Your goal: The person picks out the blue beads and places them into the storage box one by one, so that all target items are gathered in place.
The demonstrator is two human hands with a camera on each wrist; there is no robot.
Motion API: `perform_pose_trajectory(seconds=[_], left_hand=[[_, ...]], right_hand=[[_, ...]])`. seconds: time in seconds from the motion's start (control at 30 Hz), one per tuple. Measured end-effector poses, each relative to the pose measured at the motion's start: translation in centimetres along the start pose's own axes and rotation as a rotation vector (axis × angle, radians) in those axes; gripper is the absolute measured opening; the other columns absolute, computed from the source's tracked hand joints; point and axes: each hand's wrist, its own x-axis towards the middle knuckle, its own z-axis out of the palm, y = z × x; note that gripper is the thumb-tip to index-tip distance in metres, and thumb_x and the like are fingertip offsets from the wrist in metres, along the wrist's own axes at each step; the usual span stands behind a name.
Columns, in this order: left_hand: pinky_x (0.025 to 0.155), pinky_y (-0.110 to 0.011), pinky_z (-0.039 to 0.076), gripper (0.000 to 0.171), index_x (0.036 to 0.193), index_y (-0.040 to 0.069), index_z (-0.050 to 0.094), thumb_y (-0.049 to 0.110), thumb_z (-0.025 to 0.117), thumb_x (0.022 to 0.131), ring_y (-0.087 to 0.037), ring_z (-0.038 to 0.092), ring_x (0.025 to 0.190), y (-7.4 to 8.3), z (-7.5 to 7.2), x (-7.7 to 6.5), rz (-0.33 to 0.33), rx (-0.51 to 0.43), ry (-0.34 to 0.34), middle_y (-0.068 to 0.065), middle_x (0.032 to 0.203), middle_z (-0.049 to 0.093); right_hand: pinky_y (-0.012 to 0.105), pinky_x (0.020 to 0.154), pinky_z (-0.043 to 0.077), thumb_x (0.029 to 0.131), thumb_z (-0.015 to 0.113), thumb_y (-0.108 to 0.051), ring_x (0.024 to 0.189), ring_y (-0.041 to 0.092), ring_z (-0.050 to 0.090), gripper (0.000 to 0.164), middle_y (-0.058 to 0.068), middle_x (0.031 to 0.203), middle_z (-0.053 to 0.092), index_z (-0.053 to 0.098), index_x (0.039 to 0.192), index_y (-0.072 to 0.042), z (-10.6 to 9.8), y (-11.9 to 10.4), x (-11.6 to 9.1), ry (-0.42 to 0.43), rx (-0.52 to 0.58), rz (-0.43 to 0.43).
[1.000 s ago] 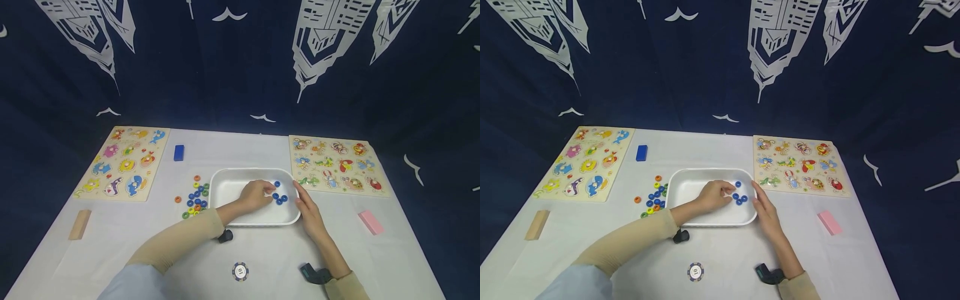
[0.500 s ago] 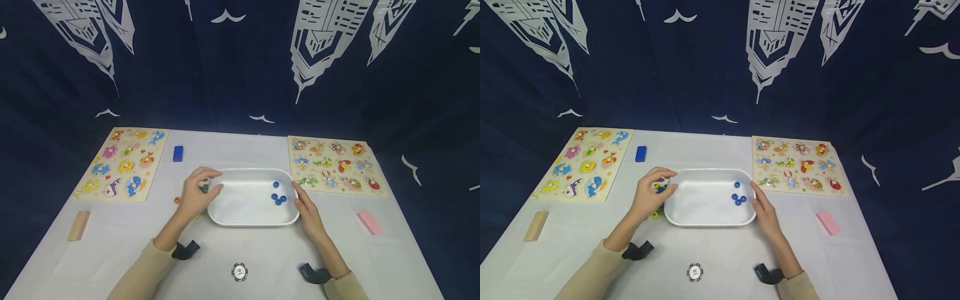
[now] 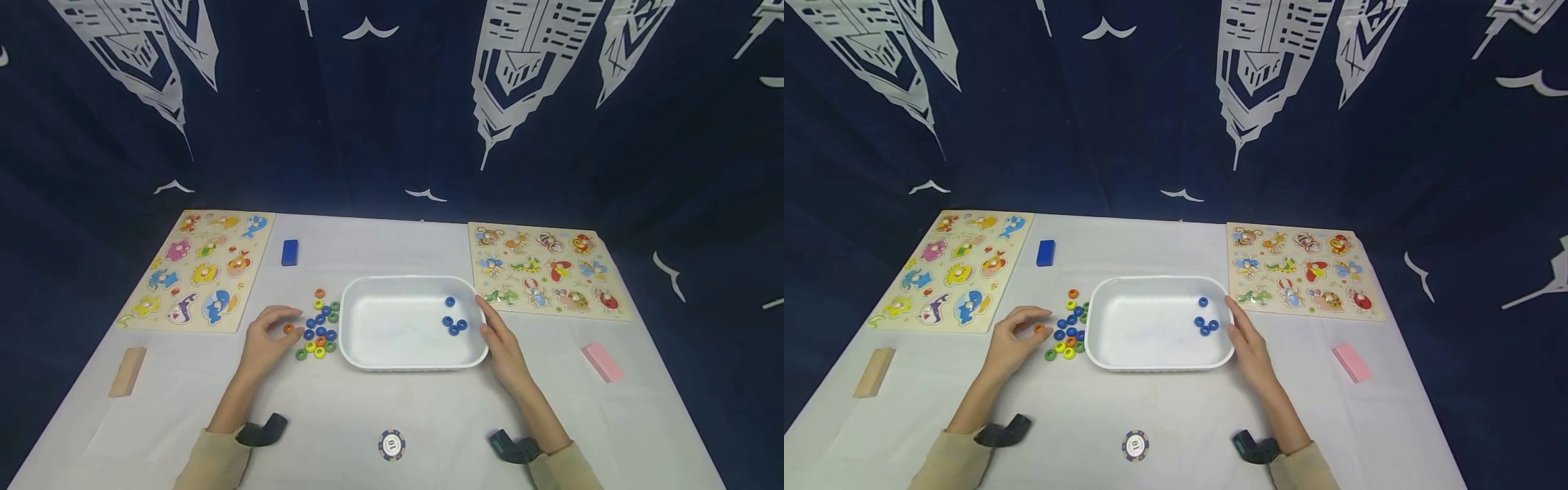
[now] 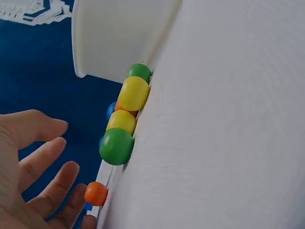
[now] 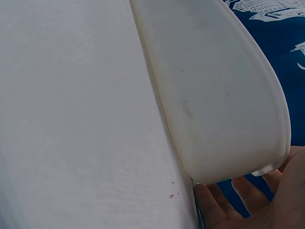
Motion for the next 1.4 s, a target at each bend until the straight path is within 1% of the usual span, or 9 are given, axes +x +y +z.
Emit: perform_pose_trajectory(seconds=[0.23, 0.53, 0.7, 0.83, 0.93, 1.03, 1.1, 1.27, 1.4], left_hand=[[0.1, -0.044, 0.031, 0.026, 0.095, 0.013, 0.065, 0.012, 0.072, 0.07, -0.022, 0.046, 0.109, -1.0, 0.4, 0.1, -0.013, 0.083, -0.069, -0.002, 0.105, 0.056], [0.082, -0.035, 0.04, 0.021, 0.088, 0.014, 0.069, 0.015, 0.074, 0.068, -0.015, 0.046, 0.096, -1.3, 0.9, 0.2, 0.056, 0.226, -0.075, 0.003, 0.1, 0.056], [0.083, -0.037, 0.042, 0.021, 0.088, 0.013, 0.067, 0.013, 0.074, 0.069, -0.017, 0.052, 0.096, 0.2, 0.4, 0.4, 0.036, 0.209, 0.006, 0.0, 0.098, 0.06], [0.076, -0.029, 0.047, 0.022, 0.09, 0.013, 0.065, 0.016, 0.073, 0.07, -0.015, 0.056, 0.084, 3.0, 0.9, 1.1, 0.078, 0.109, 0.085, -0.002, 0.088, 0.064], [0.072, -0.026, 0.049, 0.021, 0.091, 0.012, 0.064, 0.015, 0.072, 0.071, -0.013, 0.057, 0.078, 6.3, 2.5, 1.7, 0.121, 0.006, 0.032, -0.002, 0.085, 0.064], [0.075, -0.032, 0.05, 0.021, 0.09, 0.011, 0.064, 0.009, 0.072, 0.071, -0.012, 0.059, 0.076, 9.4, 5.1, 2.1, 0.145, -0.081, -0.084, -0.002, 0.087, 0.065], [0.074, -0.031, 0.05, 0.02, 0.088, 0.012, 0.064, 0.009, 0.072, 0.07, -0.01, 0.059, 0.073, 10.5, 7.3, 2.4, 0.176, -0.094, -0.148, 0.001, 0.085, 0.064], [0.064, -0.022, 0.049, 0.019, 0.085, 0.013, 0.065, 0.01, 0.072, 0.069, -0.005, 0.057, 0.066, 11.7, 12.4, 3.2, 0.203, -0.088, -0.265, 0.004, 0.08, 0.064], [0.054, -0.019, 0.047, 0.018, 0.085, 0.012, 0.065, 0.011, 0.073, 0.069, -0.006, 0.055, 0.062, 11.6, 15.3, 3.5, 0.172, -0.061, -0.329, 0.003, 0.078, 0.064]], right_hand=[[0.044, 0.107, 0.02, 0.096, 0.033, -0.025, 0.135, 0.017, 0.017, 0.043, -0.003, 0.147, 0.021, 0.027, 0.137, -0.034, -0.2, -0.2, 0.0, -0.008, -0.014, -0.008], [0.045, 0.106, 0.019, 0.095, 0.032, -0.012, 0.134, 0.025, 0.017, 0.045, 0.007, 0.146, 0.022, 0.027, 0.139, -0.015, -0.4, -3.5, -0.8, -0.012, -0.014, 0.004], [0.045, 0.107, 0.019, 0.095, 0.033, -0.015, 0.135, 0.022, 0.017, 0.045, 0.003, 0.147, 0.021, 0.027, 0.139, -0.023, -0.4, -2.0, -0.5, -0.024, 0.005, 0.012], [0.045, 0.107, 0.02, 0.096, 0.033, -0.023, 0.135, 0.019, 0.017, 0.044, -0.004, 0.147, 0.021, 0.026, 0.138, -0.031, -0.4, -0.5, -0.1, -0.019, -0.022, 0.003], [0.044, 0.107, 0.02, 0.096, 0.032, -0.026, 0.135, 0.017, 0.017, 0.043, -0.007, 0.146, 0.022, 0.026, 0.137, -0.034, -0.4, 0.0, 0.0, -0.004, -0.025, -0.005], [0.044, 0.107, 0.019, 0.096, 0.033, -0.026, 0.135, 0.017, 0.017, 0.043, -0.007, 0.146, 0.022, 0.027, 0.137, -0.034, -0.4, 0.1, 0.0, 0.0, -0.02, 0.001], [0.044, 0.107, 0.019, 0.096, 0.033, -0.025, 0.135, 0.018, 0.017, 0.043, -0.005, 0.146, 0.022, 0.027, 0.137, -0.033, -0.3, 0.0, 0.0, -0.002, -0.021, 0.01], [0.045, 0.107, 0.019, 0.096, 0.033, -0.019, 0.135, 0.021, 0.017, 0.044, 0.0, 0.147, 0.021, 0.026, 0.139, -0.026, -0.2, -1.3, -0.2, -0.017, -0.008, 0.025], [0.048, 0.106, 0.019, 0.095, 0.033, -0.015, 0.135, 0.026, 0.017, 0.045, 0.004, 0.147, 0.021, 0.026, 0.14, -0.02, -0.3, -2.3, -0.4, -0.026, 0.003, 0.017]])
